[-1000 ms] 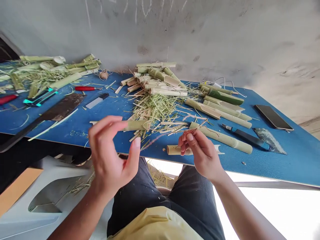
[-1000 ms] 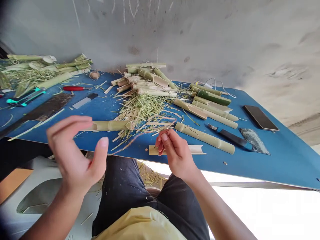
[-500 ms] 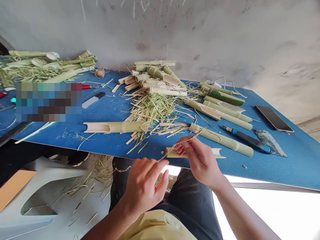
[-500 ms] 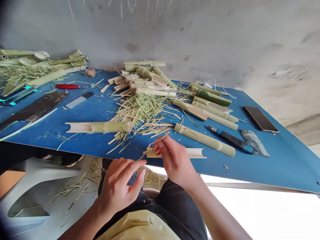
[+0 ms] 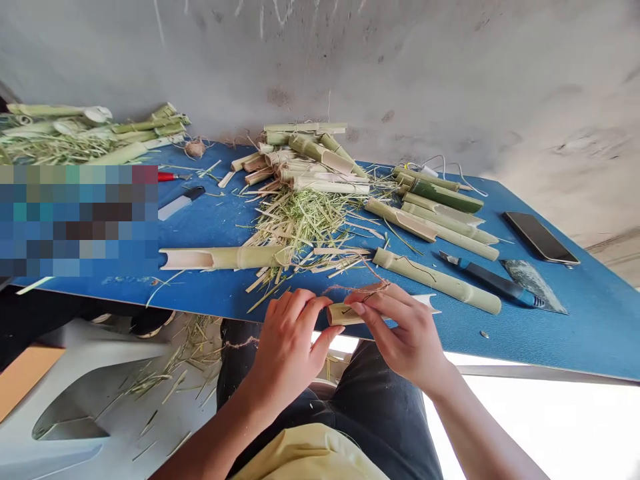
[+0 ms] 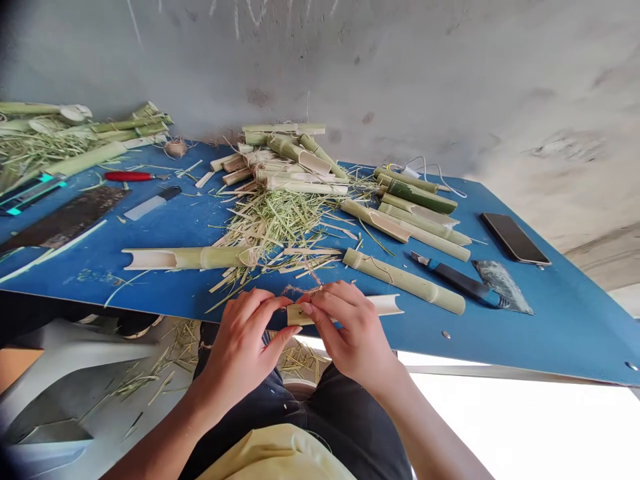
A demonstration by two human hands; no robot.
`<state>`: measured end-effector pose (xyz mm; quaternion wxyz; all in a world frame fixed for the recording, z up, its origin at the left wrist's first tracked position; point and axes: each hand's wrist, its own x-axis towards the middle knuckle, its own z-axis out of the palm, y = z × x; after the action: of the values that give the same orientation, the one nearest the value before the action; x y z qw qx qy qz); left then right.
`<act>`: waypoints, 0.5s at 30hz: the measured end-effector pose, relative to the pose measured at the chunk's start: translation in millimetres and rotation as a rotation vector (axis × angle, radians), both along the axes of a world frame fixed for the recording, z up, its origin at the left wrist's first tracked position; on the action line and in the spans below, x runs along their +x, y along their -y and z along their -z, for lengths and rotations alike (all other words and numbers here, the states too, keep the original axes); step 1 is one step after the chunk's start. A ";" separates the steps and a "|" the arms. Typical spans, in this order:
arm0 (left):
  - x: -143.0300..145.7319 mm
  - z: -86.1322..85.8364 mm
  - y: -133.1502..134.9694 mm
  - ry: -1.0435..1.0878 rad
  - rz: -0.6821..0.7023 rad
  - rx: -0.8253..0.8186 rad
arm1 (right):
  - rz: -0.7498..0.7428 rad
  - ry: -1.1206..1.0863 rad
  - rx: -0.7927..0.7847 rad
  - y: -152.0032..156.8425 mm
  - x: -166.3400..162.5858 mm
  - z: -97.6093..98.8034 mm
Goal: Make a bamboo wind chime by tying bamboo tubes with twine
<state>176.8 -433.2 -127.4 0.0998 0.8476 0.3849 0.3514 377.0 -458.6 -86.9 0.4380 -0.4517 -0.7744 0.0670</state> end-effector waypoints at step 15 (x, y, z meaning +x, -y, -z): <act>11.1 -21.5 26.9 0.302 0.072 0.068 | 0.296 -0.159 0.509 35.4 -14.2 29.5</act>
<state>187.9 -460.1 -105.9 0.1404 0.8013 0.3229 0.4838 362.7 -494.0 -116.3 0.6011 -0.4287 -0.6555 -0.1586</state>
